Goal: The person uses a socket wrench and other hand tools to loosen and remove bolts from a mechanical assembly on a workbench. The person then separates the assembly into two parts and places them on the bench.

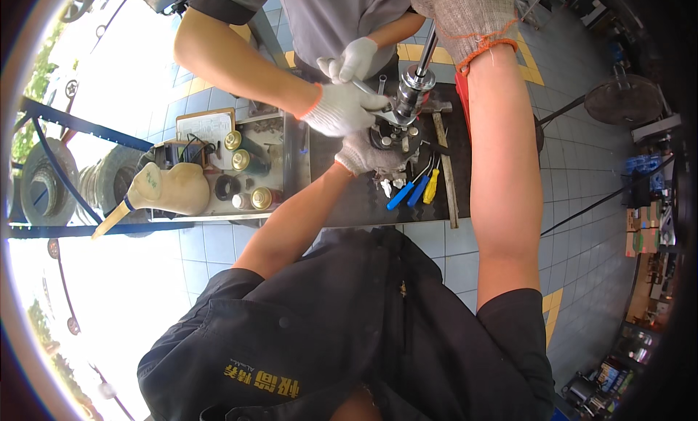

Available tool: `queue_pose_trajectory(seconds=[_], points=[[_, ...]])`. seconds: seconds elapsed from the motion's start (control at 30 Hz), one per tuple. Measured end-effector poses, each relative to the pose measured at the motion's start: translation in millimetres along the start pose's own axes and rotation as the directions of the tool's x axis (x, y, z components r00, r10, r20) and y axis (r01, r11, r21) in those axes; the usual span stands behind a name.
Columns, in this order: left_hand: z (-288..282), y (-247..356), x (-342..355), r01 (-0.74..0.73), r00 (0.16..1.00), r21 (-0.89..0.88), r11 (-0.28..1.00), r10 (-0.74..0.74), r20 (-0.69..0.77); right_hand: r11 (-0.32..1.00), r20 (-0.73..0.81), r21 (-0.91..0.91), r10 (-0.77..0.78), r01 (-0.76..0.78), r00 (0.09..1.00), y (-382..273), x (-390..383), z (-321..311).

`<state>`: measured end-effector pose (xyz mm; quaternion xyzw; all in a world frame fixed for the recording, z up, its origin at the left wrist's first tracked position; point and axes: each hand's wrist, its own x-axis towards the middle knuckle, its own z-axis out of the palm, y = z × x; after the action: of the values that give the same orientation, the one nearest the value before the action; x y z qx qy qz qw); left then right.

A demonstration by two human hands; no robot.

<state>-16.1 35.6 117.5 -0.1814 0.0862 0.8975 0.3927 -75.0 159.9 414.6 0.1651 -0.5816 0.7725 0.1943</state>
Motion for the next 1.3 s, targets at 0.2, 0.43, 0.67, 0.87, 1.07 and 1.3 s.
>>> queue_pose_trajectory(seconds=[0.2,0.43,0.67,0.87,1.07,1.3], points=[[-10.4,-13.0,-18.2,-0.335,0.778,0.942,-0.009,0.561,0.282,0.993,0.065,-0.110,0.045,-0.038,0.997,-19.5,-15.4,7.3],[-8.5,-9.3,-17.7,-0.208,0.785,0.973,-0.101,0.576,0.228,0.964,-0.043,0.221,0.164,-0.150,0.986,-7.2,-1.1,18.8],[-26.8,-5.3,-6.2,-0.314,0.743,0.939,-0.142,0.579,0.337,0.984,0.005,-0.078,0.159,-0.158,0.987,-26.6,-20.7,6.4],[-28.3,-5.1,-6.2,-0.281,0.754,0.947,-0.154,0.575,0.317,0.978,-0.019,0.082,0.194,-0.192,0.981,-10.5,-7.3,9.0],[-16.4,-8.2,-14.3,-0.308,0.757,0.941,-0.142,0.563,0.332,0.979,-0.042,0.008,0.202,-0.202,0.978,-24.4,-22.1,12.3],[6.2,-18.8,-22.1,-0.336,0.766,0.931,-0.141,0.534,0.357,0.990,-0.137,0.093,0.117,-0.105,0.984,-23.5,-7.7,17.8]])
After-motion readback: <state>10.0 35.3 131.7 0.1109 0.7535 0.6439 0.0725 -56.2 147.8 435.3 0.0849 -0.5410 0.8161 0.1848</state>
